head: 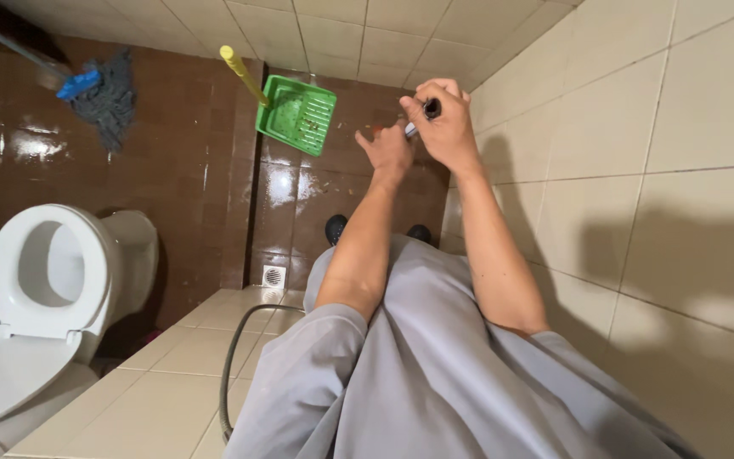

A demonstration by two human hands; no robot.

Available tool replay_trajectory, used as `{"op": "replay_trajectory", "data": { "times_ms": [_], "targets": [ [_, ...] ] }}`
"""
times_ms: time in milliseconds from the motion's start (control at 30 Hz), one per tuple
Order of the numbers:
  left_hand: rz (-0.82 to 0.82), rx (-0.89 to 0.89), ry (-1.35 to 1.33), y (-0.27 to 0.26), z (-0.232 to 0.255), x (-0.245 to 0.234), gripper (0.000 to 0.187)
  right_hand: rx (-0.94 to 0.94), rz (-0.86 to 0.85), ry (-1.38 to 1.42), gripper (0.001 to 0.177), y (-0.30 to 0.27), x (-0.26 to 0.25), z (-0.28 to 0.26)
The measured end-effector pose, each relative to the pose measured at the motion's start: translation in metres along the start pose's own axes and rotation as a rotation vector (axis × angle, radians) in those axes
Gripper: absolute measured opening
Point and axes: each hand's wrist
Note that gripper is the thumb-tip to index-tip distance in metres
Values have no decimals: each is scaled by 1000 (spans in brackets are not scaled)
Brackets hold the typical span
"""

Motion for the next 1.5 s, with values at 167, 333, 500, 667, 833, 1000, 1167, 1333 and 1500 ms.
{"op": "replay_trajectory", "data": {
  "times_ms": [167, 333, 500, 667, 833, 1000, 1167, 1333, 1500],
  "targets": [
    [27, -41, 20, 9, -26, -15, 21, -1, -68, 40, 25, 12, 22, -11],
    [66, -102, 39, 11, -42, -22, 17, -61, -110, 156, 25, 16, 31, -14],
    [131, -105, 98, 9, -43, -27, 20, -87, -85, 233, 20, 14, 26, -15],
    [133, -96, 3, 0, -31, -27, 21, 97, -14, 281, 20, 5, 8, -16],
    [288, 75, -66, -10, -4, -4, 32, 30, 158, 214, 27, -7, -18, -10],
    [-12, 127, 52, -22, 35, 7, 27, 136, 297, 161, 24, -28, -50, -3],
    [-164, 162, 37, -29, 62, 25, 27, 107, 121, 210, 25, -54, -92, 3],
    [-147, 283, 151, -36, 72, 48, 32, 133, 46, 300, 34, -75, -107, 17],
    [-159, 288, -61, -56, 84, 35, 38, 240, 414, 367, 30, -74, -95, 20]
  ]
}}
Point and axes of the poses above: each hand's wrist, its own y-axis towards the middle knuckle, its own x-axis out of the palm, z = x × y, and after that the axes turned 5 degrees about y, right-handed
